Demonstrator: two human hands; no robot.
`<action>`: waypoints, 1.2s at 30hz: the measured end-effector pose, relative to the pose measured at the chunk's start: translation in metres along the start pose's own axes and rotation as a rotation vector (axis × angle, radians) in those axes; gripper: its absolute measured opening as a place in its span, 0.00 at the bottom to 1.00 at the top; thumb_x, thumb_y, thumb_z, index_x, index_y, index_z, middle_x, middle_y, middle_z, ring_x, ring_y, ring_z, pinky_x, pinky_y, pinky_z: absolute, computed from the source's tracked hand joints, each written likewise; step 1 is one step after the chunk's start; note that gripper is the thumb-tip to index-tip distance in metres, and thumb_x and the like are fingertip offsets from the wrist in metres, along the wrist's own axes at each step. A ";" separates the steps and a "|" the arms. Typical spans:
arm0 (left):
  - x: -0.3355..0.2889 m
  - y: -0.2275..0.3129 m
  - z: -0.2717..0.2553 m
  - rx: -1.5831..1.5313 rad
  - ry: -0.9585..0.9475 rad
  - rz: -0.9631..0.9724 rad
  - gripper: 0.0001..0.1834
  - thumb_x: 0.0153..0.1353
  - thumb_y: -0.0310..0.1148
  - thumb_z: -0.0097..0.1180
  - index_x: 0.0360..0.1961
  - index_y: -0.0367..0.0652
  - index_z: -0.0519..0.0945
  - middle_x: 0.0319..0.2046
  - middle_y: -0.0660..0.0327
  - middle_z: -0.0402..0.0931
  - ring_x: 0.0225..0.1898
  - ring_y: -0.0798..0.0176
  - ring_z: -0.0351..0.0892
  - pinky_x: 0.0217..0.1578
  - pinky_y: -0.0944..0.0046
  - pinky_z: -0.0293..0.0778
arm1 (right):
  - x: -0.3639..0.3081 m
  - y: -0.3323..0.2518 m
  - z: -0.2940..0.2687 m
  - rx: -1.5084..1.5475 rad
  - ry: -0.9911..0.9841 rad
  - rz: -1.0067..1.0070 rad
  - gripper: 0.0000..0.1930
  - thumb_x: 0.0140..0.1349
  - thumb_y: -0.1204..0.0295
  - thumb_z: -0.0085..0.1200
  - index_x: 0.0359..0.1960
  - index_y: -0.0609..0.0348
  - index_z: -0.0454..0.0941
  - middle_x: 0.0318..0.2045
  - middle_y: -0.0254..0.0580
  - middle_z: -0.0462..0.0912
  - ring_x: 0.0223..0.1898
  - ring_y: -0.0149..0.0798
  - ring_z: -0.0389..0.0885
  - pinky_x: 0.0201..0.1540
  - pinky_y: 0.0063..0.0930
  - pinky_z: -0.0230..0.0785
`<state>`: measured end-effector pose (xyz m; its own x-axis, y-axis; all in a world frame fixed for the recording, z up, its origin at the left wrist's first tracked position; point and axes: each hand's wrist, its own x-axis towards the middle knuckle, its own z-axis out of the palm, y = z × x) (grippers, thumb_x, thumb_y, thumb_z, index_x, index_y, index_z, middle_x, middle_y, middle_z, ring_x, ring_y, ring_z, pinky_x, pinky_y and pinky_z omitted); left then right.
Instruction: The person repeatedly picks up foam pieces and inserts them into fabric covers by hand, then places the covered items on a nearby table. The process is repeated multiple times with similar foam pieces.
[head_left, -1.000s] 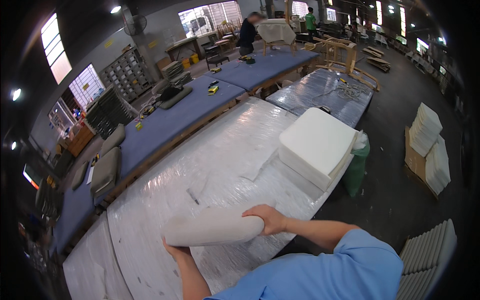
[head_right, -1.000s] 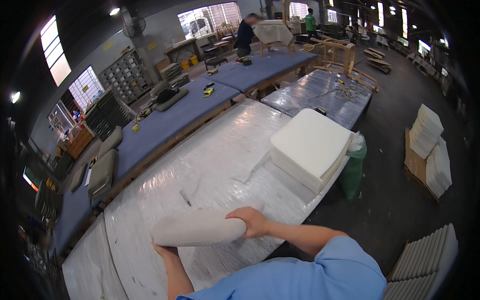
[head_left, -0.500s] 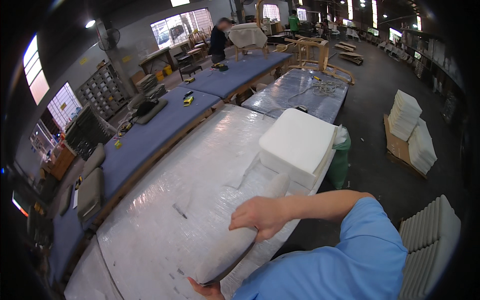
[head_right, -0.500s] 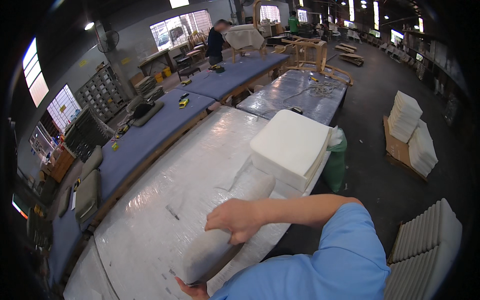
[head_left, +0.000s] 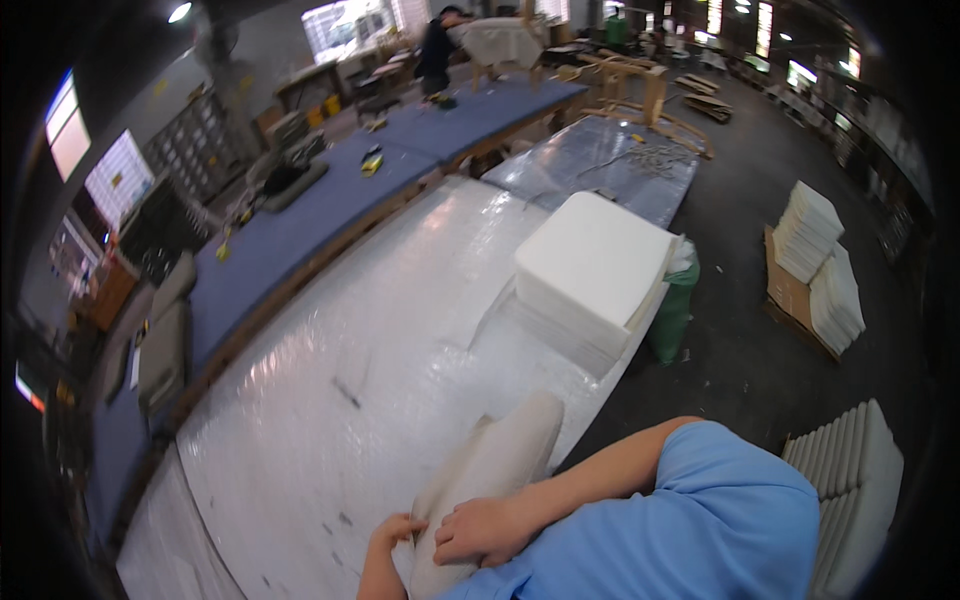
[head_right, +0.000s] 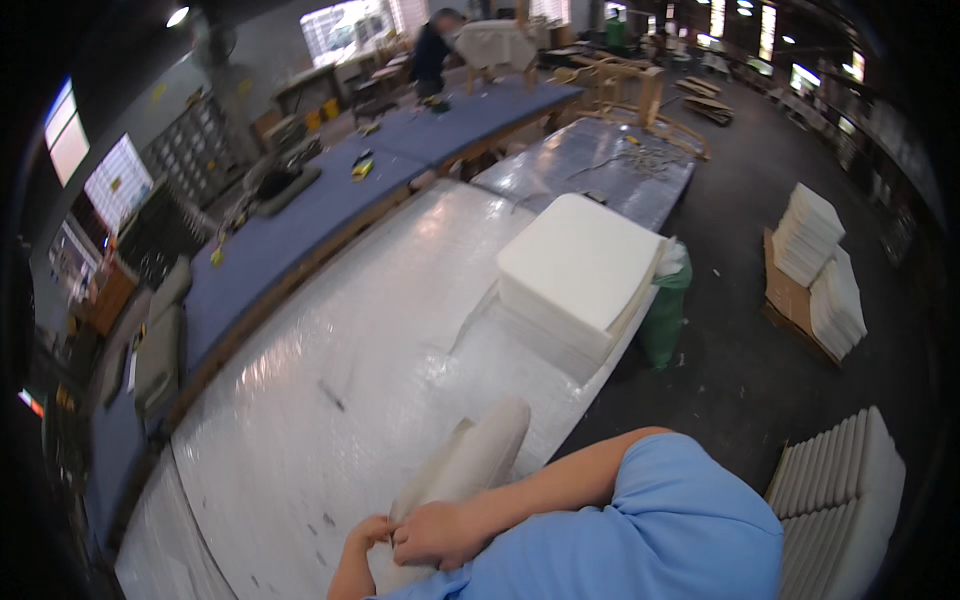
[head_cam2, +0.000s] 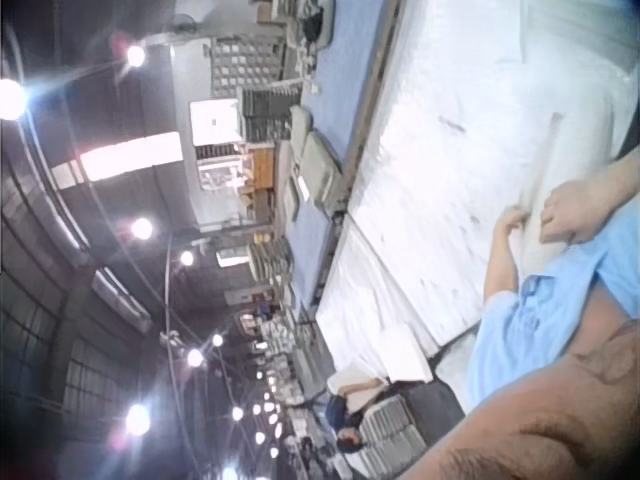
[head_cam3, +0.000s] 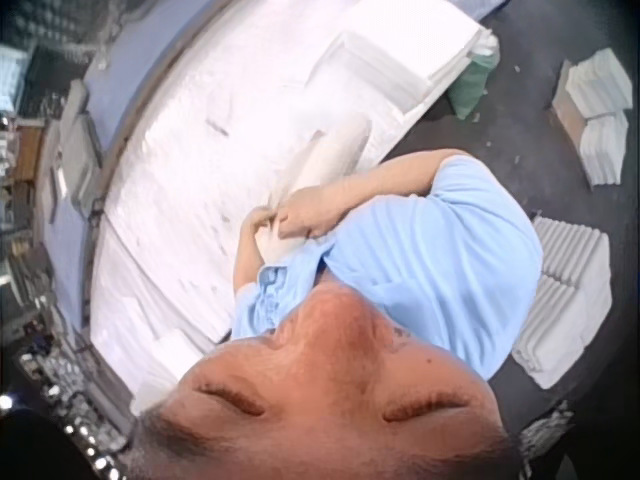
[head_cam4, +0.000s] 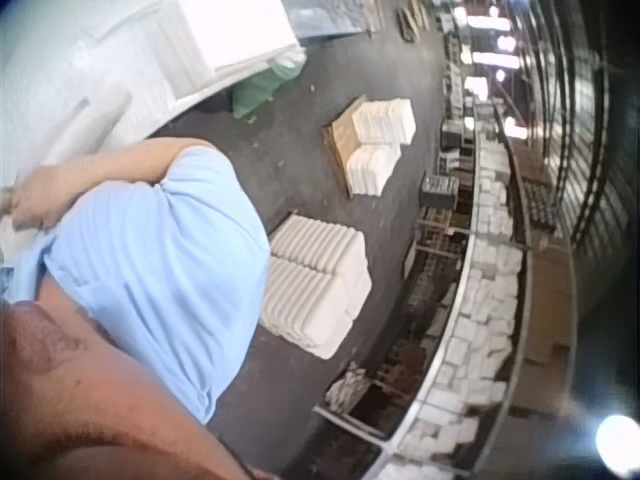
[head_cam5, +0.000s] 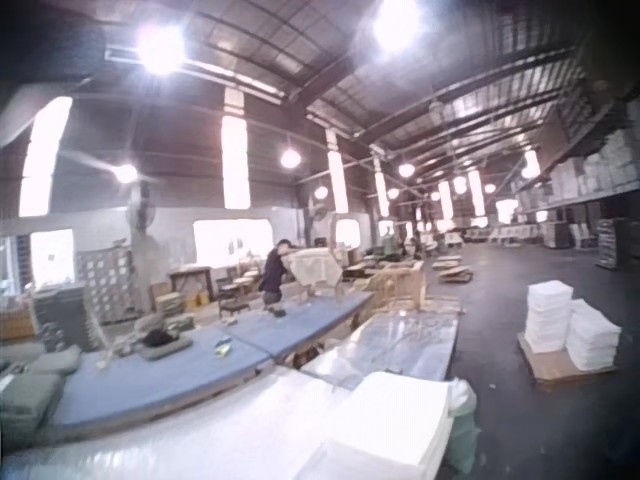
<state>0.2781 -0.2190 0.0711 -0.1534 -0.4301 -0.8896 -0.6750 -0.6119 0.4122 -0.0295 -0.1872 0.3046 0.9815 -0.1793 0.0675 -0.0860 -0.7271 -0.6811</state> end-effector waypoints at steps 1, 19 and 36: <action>0.006 -0.003 0.004 0.116 0.090 0.047 0.32 0.53 0.55 0.73 0.50 0.42 0.88 0.45 0.56 0.88 0.48 0.54 0.84 0.45 0.51 0.79 | 0.006 0.007 0.009 0.084 -0.067 -0.017 0.28 0.55 0.66 0.67 0.58 0.61 0.75 0.51 0.49 0.81 0.56 0.53 0.79 0.59 0.46 0.71; 0.060 -0.028 0.069 -0.067 0.911 0.357 0.12 0.74 0.37 0.48 0.44 0.38 0.76 0.41 0.39 0.82 0.47 0.31 0.79 0.45 0.39 0.74 | 0.117 0.259 0.110 0.126 -0.392 0.956 0.28 0.59 0.58 0.67 0.59 0.60 0.80 0.35 0.49 0.88 0.28 0.43 0.86 0.35 0.39 0.80; 0.091 -0.023 0.057 0.005 0.865 0.062 0.15 0.76 0.42 0.43 0.43 0.42 0.74 0.34 0.39 0.83 0.40 0.31 0.83 0.41 0.34 0.74 | 0.128 0.277 0.187 0.098 0.186 1.043 0.17 0.72 0.55 0.52 0.43 0.55 0.84 0.41 0.57 0.87 0.48 0.62 0.83 0.51 0.55 0.74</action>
<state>0.2386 -0.2064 -0.0303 0.4112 -0.8175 -0.4031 -0.6872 -0.5686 0.4522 0.1040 -0.2874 -0.0120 0.3880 -0.7876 -0.4788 -0.8473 -0.1003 -0.5215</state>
